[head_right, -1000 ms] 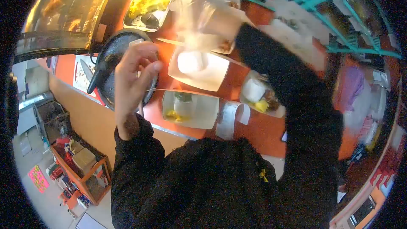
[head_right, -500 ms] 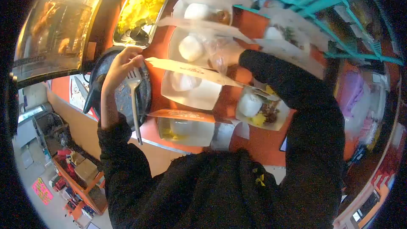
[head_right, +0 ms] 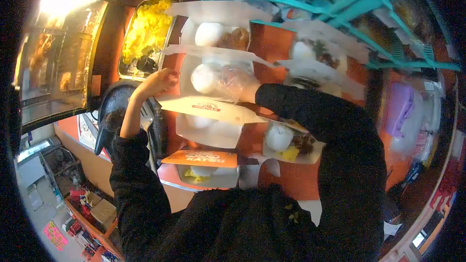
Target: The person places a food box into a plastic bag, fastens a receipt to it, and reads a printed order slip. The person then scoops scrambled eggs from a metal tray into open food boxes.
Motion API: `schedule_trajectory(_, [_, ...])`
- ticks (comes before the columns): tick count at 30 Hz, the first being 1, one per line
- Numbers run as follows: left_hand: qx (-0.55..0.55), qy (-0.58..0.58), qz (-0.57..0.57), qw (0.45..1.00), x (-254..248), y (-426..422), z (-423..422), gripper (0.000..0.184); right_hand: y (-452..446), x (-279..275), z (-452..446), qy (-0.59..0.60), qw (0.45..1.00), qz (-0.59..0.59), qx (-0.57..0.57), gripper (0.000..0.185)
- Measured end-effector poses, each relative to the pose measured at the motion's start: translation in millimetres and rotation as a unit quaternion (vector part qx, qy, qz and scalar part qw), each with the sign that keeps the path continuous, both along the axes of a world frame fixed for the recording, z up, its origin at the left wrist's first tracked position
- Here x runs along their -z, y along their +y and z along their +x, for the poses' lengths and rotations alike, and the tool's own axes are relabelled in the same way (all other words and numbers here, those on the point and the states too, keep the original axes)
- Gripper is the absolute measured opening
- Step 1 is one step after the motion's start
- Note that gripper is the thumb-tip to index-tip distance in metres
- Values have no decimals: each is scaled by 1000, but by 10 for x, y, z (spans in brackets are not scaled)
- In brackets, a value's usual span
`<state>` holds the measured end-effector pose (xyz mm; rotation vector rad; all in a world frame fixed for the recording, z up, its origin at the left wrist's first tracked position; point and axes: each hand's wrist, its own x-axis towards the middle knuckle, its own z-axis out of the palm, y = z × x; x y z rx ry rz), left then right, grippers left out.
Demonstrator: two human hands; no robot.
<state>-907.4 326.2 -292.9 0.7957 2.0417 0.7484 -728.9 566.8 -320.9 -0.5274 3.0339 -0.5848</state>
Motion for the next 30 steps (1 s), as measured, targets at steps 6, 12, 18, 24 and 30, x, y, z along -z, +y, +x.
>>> schedule_trajectory(6, [10,-92,-106,990,-128,290,84,39,13,-342,23,-48,998,21,-22,19])
schedule_trajectory(12, [-27,-94,-114,989,-228,290,156,23,-29,-436,-69,-193,975,-33,104,19])
schedule_trajectory(18, [-39,-125,-91,987,-164,252,146,21,108,-104,13,-53,998,-10,30,14])
schedule_trajectory(24, [-63,-153,-63,984,-38,206,138,27,331,-293,-443,-216,961,-5,-172,24])
schedule_trajectory(30, [-35,-168,-81,982,-65,209,107,29,347,-329,-208,-82,994,-55,-47,27])
